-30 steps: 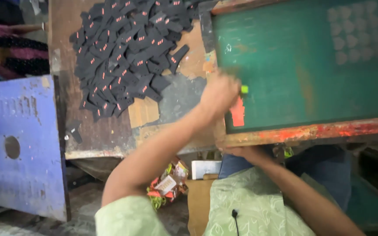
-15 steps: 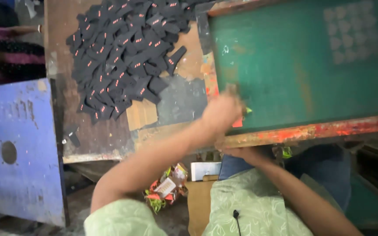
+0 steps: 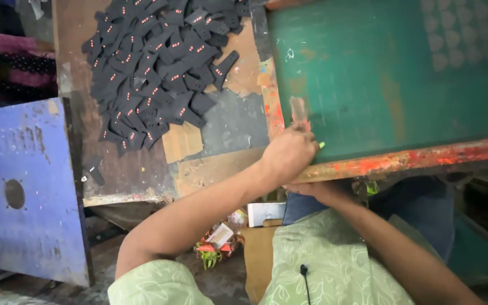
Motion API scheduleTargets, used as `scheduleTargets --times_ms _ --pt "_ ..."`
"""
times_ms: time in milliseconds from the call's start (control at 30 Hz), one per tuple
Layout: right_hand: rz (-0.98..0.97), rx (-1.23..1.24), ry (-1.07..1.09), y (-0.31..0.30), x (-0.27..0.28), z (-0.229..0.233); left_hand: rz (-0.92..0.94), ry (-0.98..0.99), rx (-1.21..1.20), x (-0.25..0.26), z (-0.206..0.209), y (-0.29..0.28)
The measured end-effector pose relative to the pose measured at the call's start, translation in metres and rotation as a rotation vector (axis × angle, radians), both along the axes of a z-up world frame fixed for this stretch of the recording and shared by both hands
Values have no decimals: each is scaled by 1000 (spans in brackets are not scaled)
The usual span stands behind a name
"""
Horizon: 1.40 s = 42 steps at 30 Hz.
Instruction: The person applies liquid from a white bottle onto a yellow cloth and wipes a green screen printing frame. They then use a small orange cloth to wipe a white rectangular object and place it on a table with black items. Finally, they wipe the green frame again with the yellow cloth.
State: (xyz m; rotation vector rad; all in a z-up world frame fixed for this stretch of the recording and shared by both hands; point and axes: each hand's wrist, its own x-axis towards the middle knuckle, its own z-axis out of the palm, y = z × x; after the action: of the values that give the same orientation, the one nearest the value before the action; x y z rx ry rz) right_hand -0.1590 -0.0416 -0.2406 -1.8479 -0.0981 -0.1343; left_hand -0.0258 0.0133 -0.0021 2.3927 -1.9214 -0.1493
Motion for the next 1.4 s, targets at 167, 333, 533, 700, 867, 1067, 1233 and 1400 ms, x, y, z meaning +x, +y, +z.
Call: scheduleTargets --times_ms 167,333,533,700,867,1067,1233,1400 --pt "-43 -27 32 -6 -2 52 -123 39 87 -1 20 3" --pt "41 374 412 -18 -14 75 -154 219 272 44 12 -23" --pt "42 256 336 -21 -13 92 -12 437 38 86 -1 -32" --pt "-1 250 237 -20 -9 108 -143 -13 -5 48 37 -17" --pt "-9 476 221 -16 -8 83 -150 -135 131 40 14 -15" --pt "22 371 207 -20 -7 120 2 -65 170 73 10 -28" --pt "0 112 204 -23 -13 97 -103 133 174 21 17 -5" --pt "10 443 378 -16 -17 92 -32 89 197 43 3 -23"
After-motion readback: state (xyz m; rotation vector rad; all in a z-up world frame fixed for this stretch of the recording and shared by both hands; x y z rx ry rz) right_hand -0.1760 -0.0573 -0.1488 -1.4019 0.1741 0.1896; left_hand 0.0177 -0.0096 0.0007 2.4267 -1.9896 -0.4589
